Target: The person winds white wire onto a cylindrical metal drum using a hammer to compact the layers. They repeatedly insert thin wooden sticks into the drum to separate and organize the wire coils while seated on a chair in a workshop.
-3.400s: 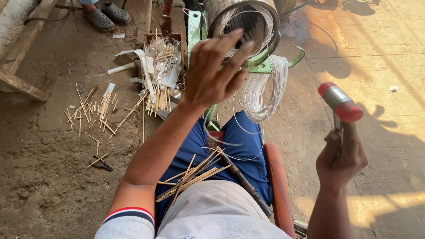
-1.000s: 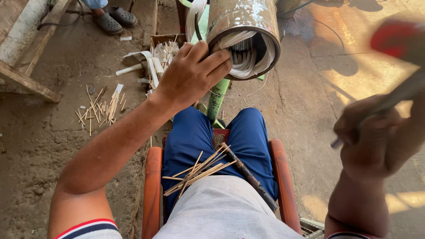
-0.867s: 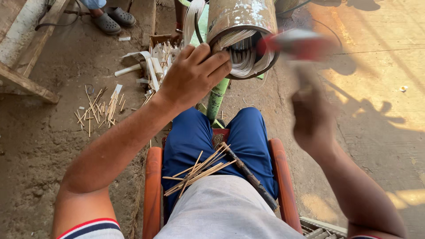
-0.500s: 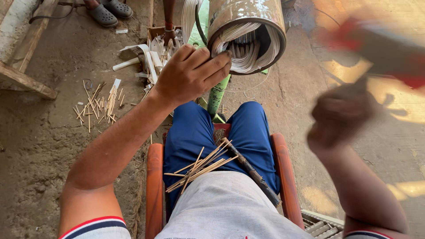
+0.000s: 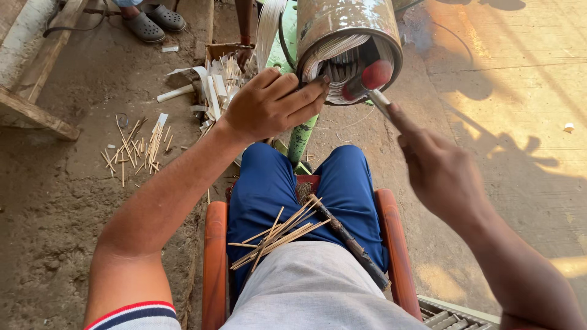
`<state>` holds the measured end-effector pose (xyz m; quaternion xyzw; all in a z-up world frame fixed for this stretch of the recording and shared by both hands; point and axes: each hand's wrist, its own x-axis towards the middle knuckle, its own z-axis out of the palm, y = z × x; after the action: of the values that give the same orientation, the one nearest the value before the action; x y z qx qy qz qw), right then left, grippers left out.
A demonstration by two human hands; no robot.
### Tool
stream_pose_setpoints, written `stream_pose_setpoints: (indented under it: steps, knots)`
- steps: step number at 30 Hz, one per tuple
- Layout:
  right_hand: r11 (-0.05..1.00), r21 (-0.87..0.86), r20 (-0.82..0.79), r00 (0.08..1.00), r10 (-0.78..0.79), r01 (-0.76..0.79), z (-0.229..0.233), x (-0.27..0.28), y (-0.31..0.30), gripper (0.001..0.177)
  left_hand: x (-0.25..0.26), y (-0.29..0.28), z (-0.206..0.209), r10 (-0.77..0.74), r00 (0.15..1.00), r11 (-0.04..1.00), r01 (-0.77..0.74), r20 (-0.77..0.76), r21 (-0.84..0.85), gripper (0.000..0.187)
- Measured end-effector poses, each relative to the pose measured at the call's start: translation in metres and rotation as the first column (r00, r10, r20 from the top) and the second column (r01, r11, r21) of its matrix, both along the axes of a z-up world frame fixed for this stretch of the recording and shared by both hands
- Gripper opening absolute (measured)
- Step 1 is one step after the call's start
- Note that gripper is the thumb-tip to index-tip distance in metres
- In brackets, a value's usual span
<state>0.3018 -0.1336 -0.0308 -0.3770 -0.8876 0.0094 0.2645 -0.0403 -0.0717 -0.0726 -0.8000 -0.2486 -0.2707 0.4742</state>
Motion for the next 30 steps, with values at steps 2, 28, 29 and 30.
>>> stream_pose_setpoints:
  steps: [2, 28, 29, 30]
  knots:
    - [0.991, 0.133, -0.067, 0.997, 0.024, -0.015, -0.004, 0.004, 0.007, 0.058, 0.002, 0.003, -0.001, -0.007, 1.000, 1.000, 0.008, 0.015, -0.020, 0.010]
    - [0.999, -0.033, -0.132, 0.991, 0.017, -0.022, -0.065, 0.012, 0.020, 0.056, 0.006, -0.003, -0.010, 0.105, 0.994, 0.994, -0.105, 0.011, -0.002, 0.023]
    - [0.998, -0.032, -0.187, 0.982, 0.039, -0.045, -0.070, 0.017, 0.020, 0.054, 0.005, -0.003, -0.012, 0.078, 0.995, 0.997, -0.077, 0.055, -0.014, 0.025]
    - [0.997, -0.030, -0.242, 0.968, 0.060, -0.069, -0.074, 0.019, 0.019, 0.052, 0.004, -0.004, -0.014, 0.050, 0.994, 0.999, -0.048, 0.100, -0.024, 0.026]
